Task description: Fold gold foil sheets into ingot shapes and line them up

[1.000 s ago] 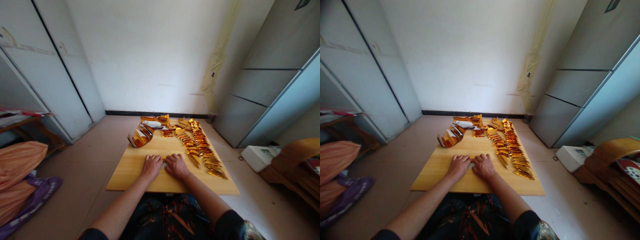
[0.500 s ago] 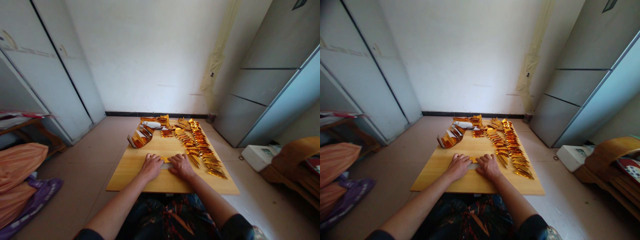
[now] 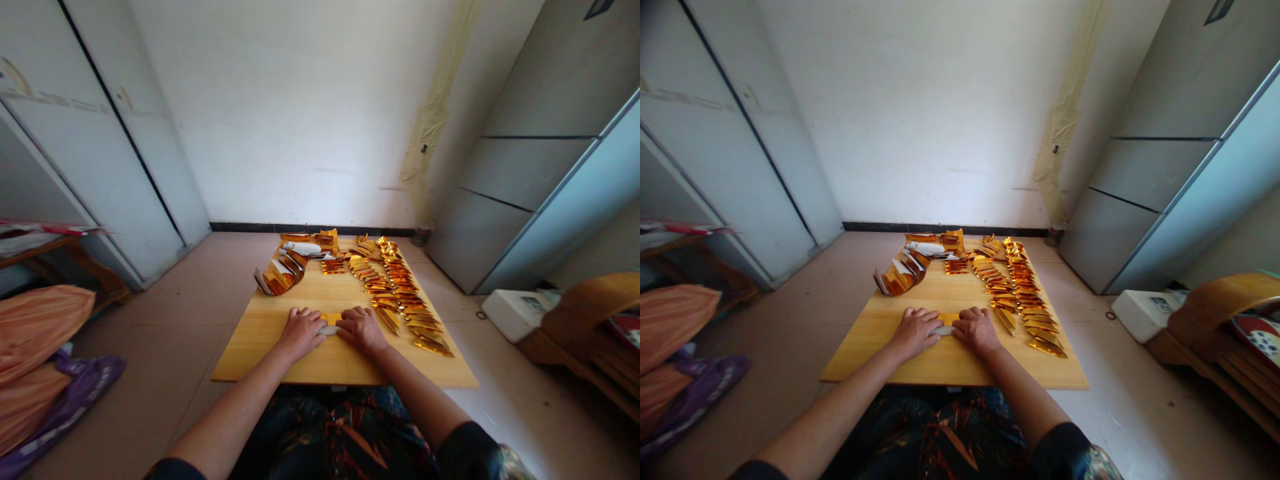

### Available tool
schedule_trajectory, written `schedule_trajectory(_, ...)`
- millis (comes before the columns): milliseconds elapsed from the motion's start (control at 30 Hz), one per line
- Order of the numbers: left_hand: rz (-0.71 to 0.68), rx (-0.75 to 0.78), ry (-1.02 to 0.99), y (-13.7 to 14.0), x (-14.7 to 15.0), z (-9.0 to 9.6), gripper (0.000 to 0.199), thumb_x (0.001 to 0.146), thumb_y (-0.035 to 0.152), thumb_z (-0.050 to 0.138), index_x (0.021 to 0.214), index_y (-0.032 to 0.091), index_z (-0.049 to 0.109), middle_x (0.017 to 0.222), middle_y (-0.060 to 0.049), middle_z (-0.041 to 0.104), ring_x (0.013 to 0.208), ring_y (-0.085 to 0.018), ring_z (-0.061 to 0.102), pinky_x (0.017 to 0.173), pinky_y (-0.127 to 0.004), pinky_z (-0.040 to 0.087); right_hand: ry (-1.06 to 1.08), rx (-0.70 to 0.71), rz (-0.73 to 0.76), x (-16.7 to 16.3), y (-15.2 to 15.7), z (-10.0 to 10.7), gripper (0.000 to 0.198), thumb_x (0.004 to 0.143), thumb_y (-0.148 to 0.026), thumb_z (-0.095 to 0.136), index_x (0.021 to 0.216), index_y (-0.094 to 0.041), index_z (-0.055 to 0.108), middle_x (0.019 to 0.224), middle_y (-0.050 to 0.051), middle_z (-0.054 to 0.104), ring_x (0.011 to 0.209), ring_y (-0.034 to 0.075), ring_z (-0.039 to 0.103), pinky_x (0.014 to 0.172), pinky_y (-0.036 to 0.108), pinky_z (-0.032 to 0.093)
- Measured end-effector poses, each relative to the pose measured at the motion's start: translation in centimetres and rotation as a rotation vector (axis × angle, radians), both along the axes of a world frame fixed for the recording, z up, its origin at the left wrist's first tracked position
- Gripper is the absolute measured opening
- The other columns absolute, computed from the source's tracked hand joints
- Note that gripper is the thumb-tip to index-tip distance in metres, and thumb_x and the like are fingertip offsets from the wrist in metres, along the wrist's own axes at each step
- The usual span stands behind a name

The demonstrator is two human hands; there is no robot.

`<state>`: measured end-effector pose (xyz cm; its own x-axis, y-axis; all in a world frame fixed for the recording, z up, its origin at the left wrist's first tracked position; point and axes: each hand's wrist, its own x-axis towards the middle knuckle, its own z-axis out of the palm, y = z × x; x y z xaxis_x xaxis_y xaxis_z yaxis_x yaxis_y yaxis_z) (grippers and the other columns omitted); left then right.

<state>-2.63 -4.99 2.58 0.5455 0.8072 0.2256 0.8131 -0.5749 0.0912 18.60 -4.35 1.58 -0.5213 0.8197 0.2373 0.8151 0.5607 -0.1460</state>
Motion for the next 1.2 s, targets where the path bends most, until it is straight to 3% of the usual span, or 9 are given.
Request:
schedule_trajectory(133, 0.014, 0.030, 0.008, -0.2, 0.1, -0.3, 0.016, 0.085, 0.032, 0.055, 0.098, 0.028, 0.064, 0.105, -0.003, 0.065, 0.097, -0.021, 0.052, 0.083, -0.039, 0.031, 0.032, -0.030, 0.015, 0.3, 0.0, 0.2, 0.023, 0.091, -0.043, 0.051, 0.103, -0.033, 0.068, 0.108, 0.001, 0.063, 0.099, 0.019, 0.050, 0.081, 0.034, 0.027)
schedule_trajectory(333, -0.009, 0.036, -0.031, 0.2, -0.8, -1.2, 0.025, 0.087, 0.030, 0.052, 0.110, 0.034, 0.060, 0.125, -0.002, 0.058, 0.107, -0.021, 0.050, 0.085, -0.039, 0.032, -0.001, -0.046, 0.114, 1.3, -0.6, 0.5, 0.037, 0.083, -0.047, 0.060, 0.116, -0.030, 0.061, 0.120, 0.004, 0.058, 0.106, 0.022, 0.047, 0.089, 0.036, 0.029)
schedule_trajectory(500, -0.059, 0.016, -0.051, 0.9, -1.4, -0.9, 0.023, 0.092, 0.033, 0.045, 0.107, 0.036, 0.062, 0.122, 0.001, 0.060, 0.102, -0.019, 0.052, 0.084, -0.038, 0.032, 0.017, 0.001, 0.109, 0.8, -0.5, 0.3, 0.024, 0.089, -0.037, 0.055, 0.109, -0.030, 0.065, 0.114, 0.004, 0.060, 0.102, 0.020, 0.048, 0.087, 0.034, 0.030)
schedule_trajectory(733, -0.073, 0.021, -0.025, 1.1, -2.0, -0.3, 0.030, 0.086, 0.024, 0.052, 0.110, 0.038, 0.062, 0.125, -0.001, 0.056, 0.105, -0.020, 0.050, 0.090, -0.040, 0.031, 0.090, 0.032, 0.099, 0.0, -0.5, -0.4, 0.020, 0.092, -0.028, 0.050, 0.092, -0.027, 0.071, 0.096, 0.004, 0.064, 0.093, 0.017, 0.050, 0.084, 0.031, 0.031)
schedule_trajectory(1000, -0.112, -0.005, 0.017, 0.4, -0.4, 0.2, 0.025, 0.086, 0.014, 0.046, 0.098, 0.024, 0.066, 0.092, -0.006, 0.060, 0.092, -0.020, 0.051, 0.080, -0.034, 0.039, 0.129, -0.001, 0.090, -0.3, -0.5, -0.6, 0.015, 0.088, -0.026, 0.056, 0.086, -0.025, 0.072, 0.089, 0.003, 0.063, 0.088, 0.016, 0.050, 0.077, 0.028, 0.031)
schedule_trajectory(1200, -0.094, -0.015, -0.118, -0.7, 0.5, -0.9, 0.012, 0.080, 0.017, 0.056, 0.085, 0.021, 0.065, 0.089, -0.005, 0.060, 0.090, -0.019, 0.051, 0.082, -0.032, 0.042, 0.170, -0.051, 0.028, -0.5, -0.6, -1.0, 0.012, 0.085, -0.022, 0.059, 0.084, -0.024, 0.070, 0.090, 0.002, 0.063, 0.089, 0.016, 0.051, 0.078, 0.027, 0.032)
